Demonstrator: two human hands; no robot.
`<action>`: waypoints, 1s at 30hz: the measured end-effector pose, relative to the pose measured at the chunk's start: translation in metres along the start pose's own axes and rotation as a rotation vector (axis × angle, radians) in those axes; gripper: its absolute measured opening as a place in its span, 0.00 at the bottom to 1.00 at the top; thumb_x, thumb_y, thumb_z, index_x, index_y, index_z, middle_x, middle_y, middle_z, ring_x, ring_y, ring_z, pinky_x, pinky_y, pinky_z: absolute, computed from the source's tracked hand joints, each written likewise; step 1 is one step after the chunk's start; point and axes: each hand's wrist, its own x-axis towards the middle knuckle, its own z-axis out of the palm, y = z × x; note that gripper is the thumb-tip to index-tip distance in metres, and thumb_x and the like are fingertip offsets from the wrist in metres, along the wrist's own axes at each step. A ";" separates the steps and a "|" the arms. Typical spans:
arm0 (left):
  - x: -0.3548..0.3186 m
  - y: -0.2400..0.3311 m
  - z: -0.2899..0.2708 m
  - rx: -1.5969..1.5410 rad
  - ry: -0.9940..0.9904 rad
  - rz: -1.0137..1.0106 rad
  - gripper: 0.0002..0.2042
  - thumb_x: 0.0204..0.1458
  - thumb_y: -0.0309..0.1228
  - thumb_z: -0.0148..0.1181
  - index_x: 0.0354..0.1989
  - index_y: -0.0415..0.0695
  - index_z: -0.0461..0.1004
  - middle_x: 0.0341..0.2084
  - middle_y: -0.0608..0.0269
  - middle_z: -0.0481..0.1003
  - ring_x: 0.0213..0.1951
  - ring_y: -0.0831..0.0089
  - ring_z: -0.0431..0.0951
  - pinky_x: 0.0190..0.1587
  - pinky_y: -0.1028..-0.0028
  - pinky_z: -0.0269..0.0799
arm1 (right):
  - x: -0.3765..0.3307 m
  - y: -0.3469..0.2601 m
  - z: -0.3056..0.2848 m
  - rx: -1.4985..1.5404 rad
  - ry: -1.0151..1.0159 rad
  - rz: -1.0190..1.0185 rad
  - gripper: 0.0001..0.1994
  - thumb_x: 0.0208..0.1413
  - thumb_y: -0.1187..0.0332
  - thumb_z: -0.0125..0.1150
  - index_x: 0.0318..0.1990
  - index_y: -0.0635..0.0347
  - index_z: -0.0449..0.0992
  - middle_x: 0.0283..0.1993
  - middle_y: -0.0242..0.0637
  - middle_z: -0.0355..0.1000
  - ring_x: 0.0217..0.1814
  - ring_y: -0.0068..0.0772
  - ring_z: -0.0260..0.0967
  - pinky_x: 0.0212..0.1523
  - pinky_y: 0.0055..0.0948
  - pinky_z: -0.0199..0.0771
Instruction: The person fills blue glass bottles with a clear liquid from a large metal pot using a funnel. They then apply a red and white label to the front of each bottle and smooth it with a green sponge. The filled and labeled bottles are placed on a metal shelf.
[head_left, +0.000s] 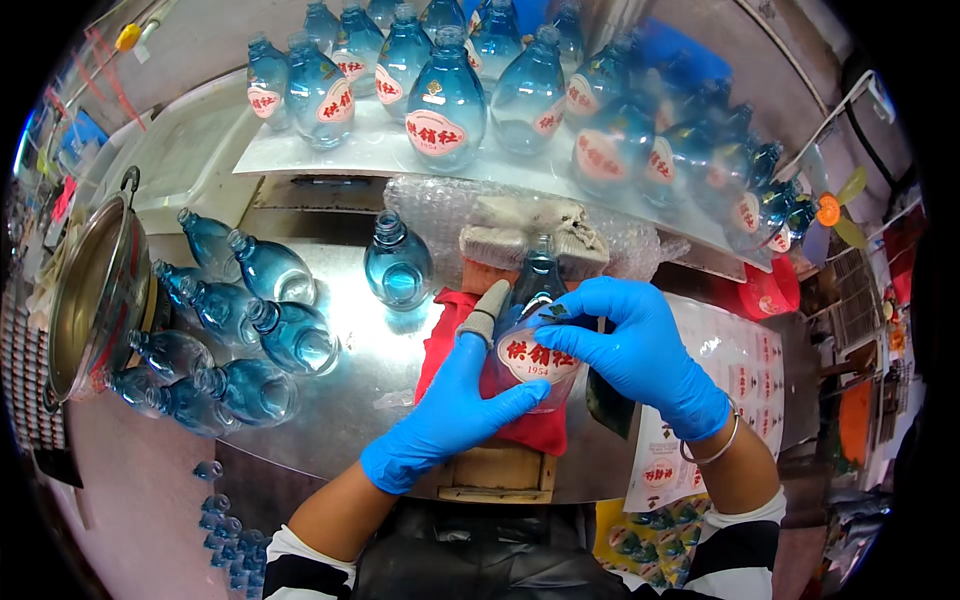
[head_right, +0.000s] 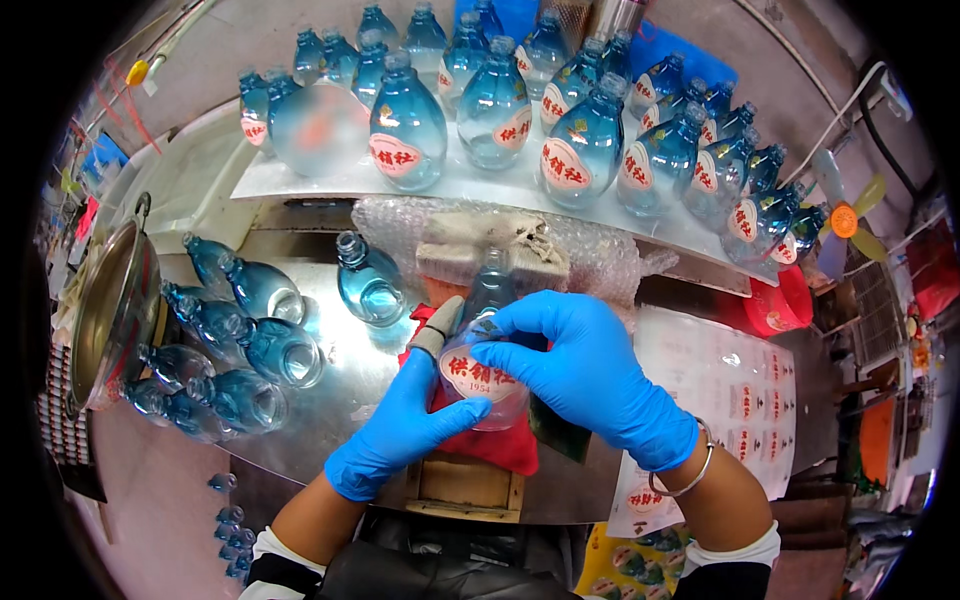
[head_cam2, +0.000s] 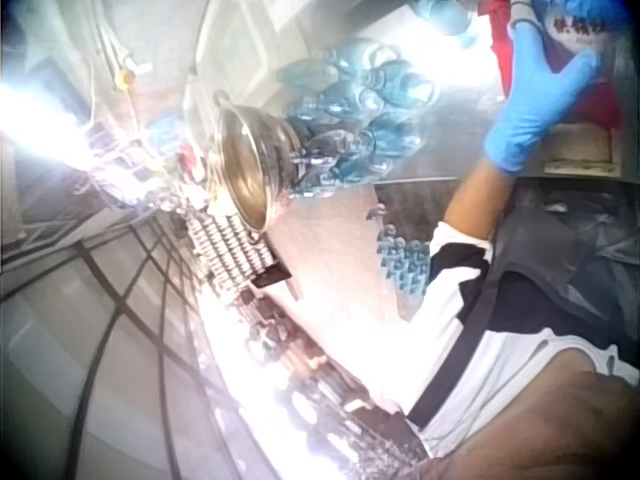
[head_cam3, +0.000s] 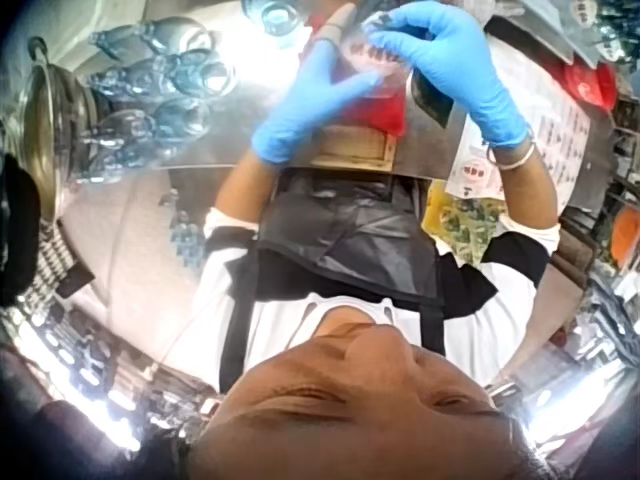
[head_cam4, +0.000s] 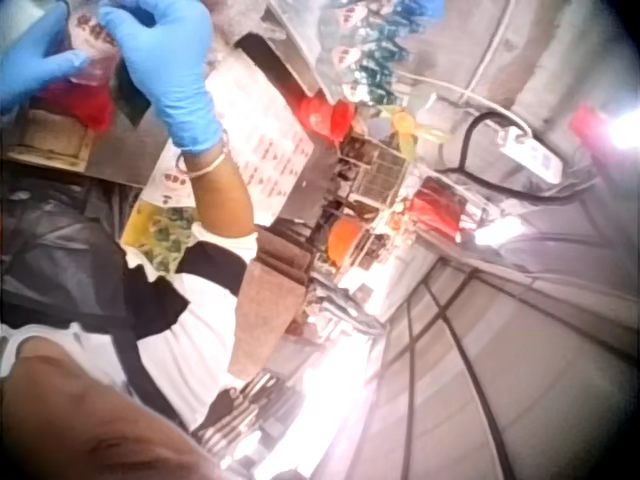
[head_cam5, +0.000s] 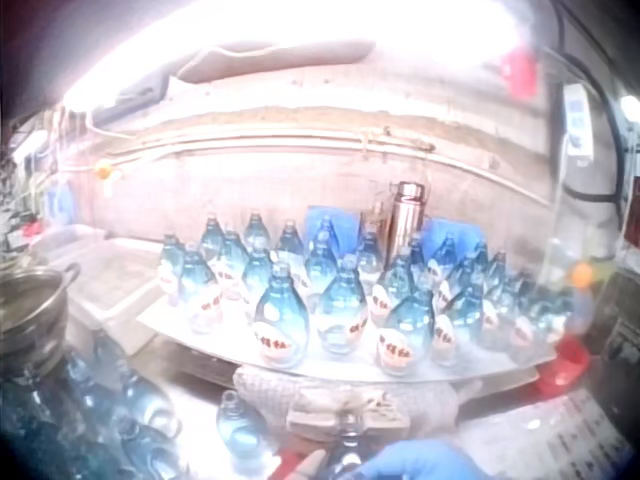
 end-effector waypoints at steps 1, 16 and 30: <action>0.001 -0.001 0.001 0.015 0.013 0.004 0.46 0.44 0.34 0.65 0.66 0.36 0.37 0.61 0.45 0.50 0.63 0.60 0.54 0.63 0.67 0.51 | 0.003 0.006 0.000 0.022 0.001 -0.018 0.12 0.46 0.71 0.66 0.39 0.64 0.77 0.33 0.36 0.74 0.33 0.20 0.70 0.35 0.20 0.70; 0.050 0.021 -0.009 -0.453 0.028 -0.410 0.16 0.52 0.33 0.56 0.46 0.39 0.67 0.38 0.60 0.73 0.41 0.73 0.74 0.45 0.73 0.71 | -0.056 0.049 0.055 0.396 0.364 0.188 0.22 0.38 0.64 0.75 0.30 0.56 0.62 0.27 0.26 0.60 0.27 0.14 0.57 0.26 0.16 0.61; 0.058 0.024 -0.006 -0.442 0.013 -0.499 0.11 0.53 0.33 0.56 0.41 0.41 0.73 0.34 0.61 0.76 0.35 0.74 0.77 0.39 0.74 0.75 | -0.053 0.066 0.067 0.523 0.435 0.160 0.21 0.41 0.65 0.73 0.29 0.56 0.60 0.27 0.25 0.57 0.28 0.15 0.55 0.28 0.17 0.61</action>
